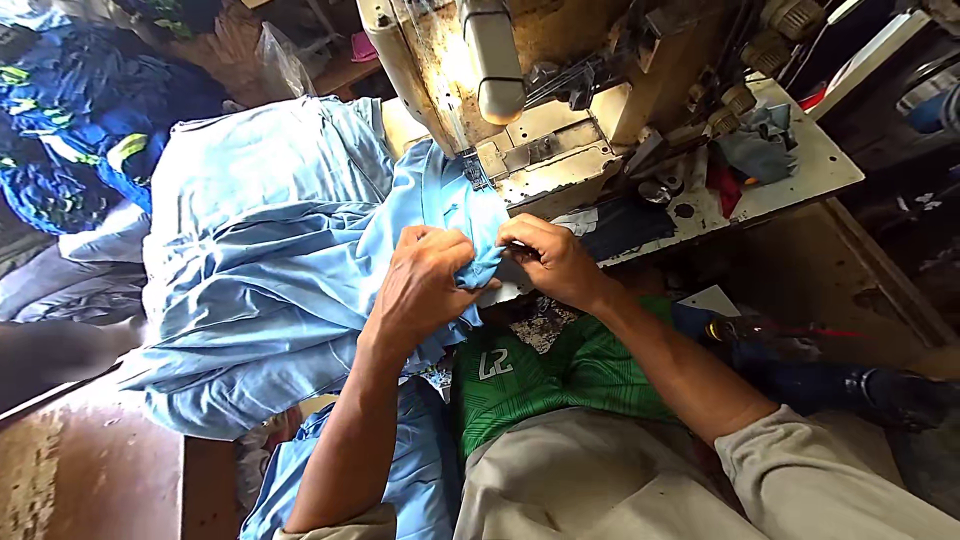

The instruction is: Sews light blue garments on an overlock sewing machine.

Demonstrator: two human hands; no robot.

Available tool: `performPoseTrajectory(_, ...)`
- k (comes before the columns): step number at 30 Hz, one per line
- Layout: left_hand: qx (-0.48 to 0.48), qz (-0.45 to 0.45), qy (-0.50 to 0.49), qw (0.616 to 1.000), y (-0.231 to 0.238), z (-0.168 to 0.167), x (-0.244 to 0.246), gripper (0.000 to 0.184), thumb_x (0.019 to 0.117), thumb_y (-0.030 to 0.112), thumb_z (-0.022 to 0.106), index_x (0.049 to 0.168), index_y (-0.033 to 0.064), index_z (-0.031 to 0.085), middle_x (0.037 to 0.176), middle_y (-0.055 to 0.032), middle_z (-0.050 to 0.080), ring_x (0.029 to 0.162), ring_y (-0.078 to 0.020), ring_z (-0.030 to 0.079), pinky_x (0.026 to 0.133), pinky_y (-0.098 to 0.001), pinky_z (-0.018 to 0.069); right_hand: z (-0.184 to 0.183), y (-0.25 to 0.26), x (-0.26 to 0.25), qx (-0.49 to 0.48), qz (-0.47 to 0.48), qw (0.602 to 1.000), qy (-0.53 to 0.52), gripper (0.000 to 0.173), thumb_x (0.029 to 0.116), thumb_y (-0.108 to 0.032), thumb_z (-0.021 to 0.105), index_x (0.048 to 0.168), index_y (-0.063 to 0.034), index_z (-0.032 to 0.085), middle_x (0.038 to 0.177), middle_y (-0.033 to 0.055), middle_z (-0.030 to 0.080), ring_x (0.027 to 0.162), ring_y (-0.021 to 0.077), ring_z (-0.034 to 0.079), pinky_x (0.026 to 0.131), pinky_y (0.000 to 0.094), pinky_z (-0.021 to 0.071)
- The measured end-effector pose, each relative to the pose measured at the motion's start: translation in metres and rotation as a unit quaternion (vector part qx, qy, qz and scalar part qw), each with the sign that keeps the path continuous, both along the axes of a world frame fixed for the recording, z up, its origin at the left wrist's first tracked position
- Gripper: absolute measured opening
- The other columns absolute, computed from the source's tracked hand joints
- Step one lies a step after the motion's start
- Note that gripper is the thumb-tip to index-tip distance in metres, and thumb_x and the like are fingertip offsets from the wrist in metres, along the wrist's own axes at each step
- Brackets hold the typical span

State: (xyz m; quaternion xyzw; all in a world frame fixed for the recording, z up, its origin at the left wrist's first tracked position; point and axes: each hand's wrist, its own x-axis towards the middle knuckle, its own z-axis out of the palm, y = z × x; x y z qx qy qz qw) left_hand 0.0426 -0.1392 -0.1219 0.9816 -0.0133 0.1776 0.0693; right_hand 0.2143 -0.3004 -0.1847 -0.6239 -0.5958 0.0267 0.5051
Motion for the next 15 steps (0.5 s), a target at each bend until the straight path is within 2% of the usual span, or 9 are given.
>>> performPoseTrajectory(2, -0.02, 0.014, -0.037, 0.999, -0.01, 0.001, -0.003, 0.048, 0.0893, 0.058, 0.071, 0.07, 0.015, 0.061, 0.085, 0.0008, 0.067, 0.085, -0.0165, 0.064, 0.086, -0.0435, 0.0484, 0.004, -0.003, 0.0, 0.0, 0.015, 1.0, -0.009, 0.013, 0.0966, -0.004, 0.067, 0.108, -0.0078, 0.072, 0.11, 0.0034, 0.069, 0.101, 0.0116, 0.068, 0.086, 0.0329, 0.0598)
performPoseTrajectory(3, -0.026, 0.032, -0.073, 0.996, -0.016, 0.001, -0.003, 0.051, 0.087, 0.06, 0.073, 0.069, 0.0142, 0.06, 0.092, -0.0012, 0.069, 0.088, -0.018, 0.064, 0.084, -0.0429, 0.0493, 0.006, -0.004, 0.001, 0.008, 0.026, 1.0, 0.003, 0.013, 0.0966, -0.004, 0.067, 0.108, -0.0068, 0.072, 0.11, 0.004, 0.069, 0.102, 0.0116, 0.068, 0.088, 0.0322, 0.0599)
performPoseTrajectory(4, -0.029, 0.054, -0.111, 0.992, -0.021, 0.0, -0.002, 0.052, 0.084, 0.062, 0.076, 0.073, 0.0125, 0.062, 0.103, -0.0046, 0.07, 0.095, -0.0205, 0.065, 0.084, -0.0435, 0.0501, 0.01, -0.005, 0.001, 0.022, 0.036, 0.999, 0.025, 0.013, 0.0963, -0.002, 0.067, 0.108, -0.0051, 0.072, 0.11, 0.0049, 0.07, 0.102, 0.012, 0.068, 0.089, 0.0315, 0.0602)
performPoseTrajectory(6, -0.031, 0.099, -0.165, 0.981, -0.032, -0.008, 0.008, 0.057, 0.0798, 0.062, 0.079, 0.099, 0.0094, 0.069, 0.128, -0.011, 0.063, 0.116, -0.0261, 0.061, 0.094, -0.0456, 0.0506, 0.017, -0.007, 0.0, 0.053, 0.051, 0.995, 0.07, 0.013, 0.0951, 0.002, 0.067, 0.107, -0.0012, 0.072, 0.108, 0.0076, 0.07, 0.099, 0.0135, 0.069, 0.088, 0.0307, 0.0605)
performPoseTrajectory(8, -0.025, 0.136, -0.188, 0.972, -0.041, -0.023, 0.024, 0.062, 0.0833, 0.046, 0.081, 0.13, 0.0095, 0.065, 0.145, -0.0139, 0.054, 0.128, -0.0296, 0.055, 0.102, -0.0478, 0.047, 0.022, -0.007, -0.002, 0.078, 0.057, 0.991, 0.092, 0.015, 0.0944, 0.005, 0.066, 0.108, 0.0005, 0.071, 0.106, 0.009, 0.069, 0.095, 0.0137, 0.068, 0.084, 0.0297, 0.0608)
performPoseTrajectory(9, -0.017, 0.15, -0.198, 0.969, -0.043, -0.031, 0.032, 0.06, 0.0864, 0.036, 0.079, 0.138, 0.0108, 0.061, 0.148, -0.0128, 0.053, 0.13, -0.0295, 0.055, 0.104, -0.0481, 0.0461, 0.023, -0.007, -0.003, 0.087, 0.057, 0.99, 0.096, 0.015, 0.0944, 0.005, 0.066, 0.108, 0.001, 0.071, 0.106, 0.0095, 0.07, 0.094, 0.0138, 0.069, 0.083, 0.0295, 0.0611)
performPoseTrajectory(10, -0.007, 0.156, -0.209, 0.965, -0.041, -0.039, 0.039, 0.054, 0.09, 0.028, 0.075, 0.14, 0.0115, 0.062, 0.148, -0.0105, 0.056, 0.132, -0.0282, 0.056, 0.108, -0.0484, 0.045, 0.023, -0.007, -0.004, 0.096, 0.054, 0.989, 0.101, 0.015, 0.0943, 0.005, 0.067, 0.108, 0.0012, 0.071, 0.105, 0.0094, 0.07, 0.092, 0.0135, 0.068, 0.081, 0.029, 0.0609)
performPoseTrajectory(12, 0.021, 0.136, -0.224, 0.965, -0.03, -0.05, 0.045, 0.038, 0.0956, 0.017, 0.065, 0.132, 0.0111, 0.069, 0.14, -0.0071, 0.064, 0.131, -0.0268, 0.059, 0.112, -0.0521, 0.0408, 0.02, -0.008, -0.006, 0.105, 0.037, 0.988, 0.111, 0.011, 0.0943, 0.004, 0.068, 0.105, 0.0003, 0.07, 0.102, 0.008, 0.07, 0.087, 0.012, 0.067, 0.075, 0.027, 0.0599)
performPoseTrajectory(15, 0.052, 0.105, -0.225, 0.967, -0.016, -0.053, 0.044, 0.028, 0.0962, 0.013, 0.063, 0.122, 0.0112, 0.074, 0.13, -0.0052, 0.071, 0.123, -0.0267, 0.064, 0.111, -0.0535, 0.0409, 0.015, -0.013, -0.006, 0.099, 0.023, 0.986, 0.131, 0.009, 0.0944, 0.002, 0.069, 0.103, 0.0001, 0.07, 0.101, 0.008, 0.07, 0.082, 0.0113, 0.066, 0.07, 0.0258, 0.0584)
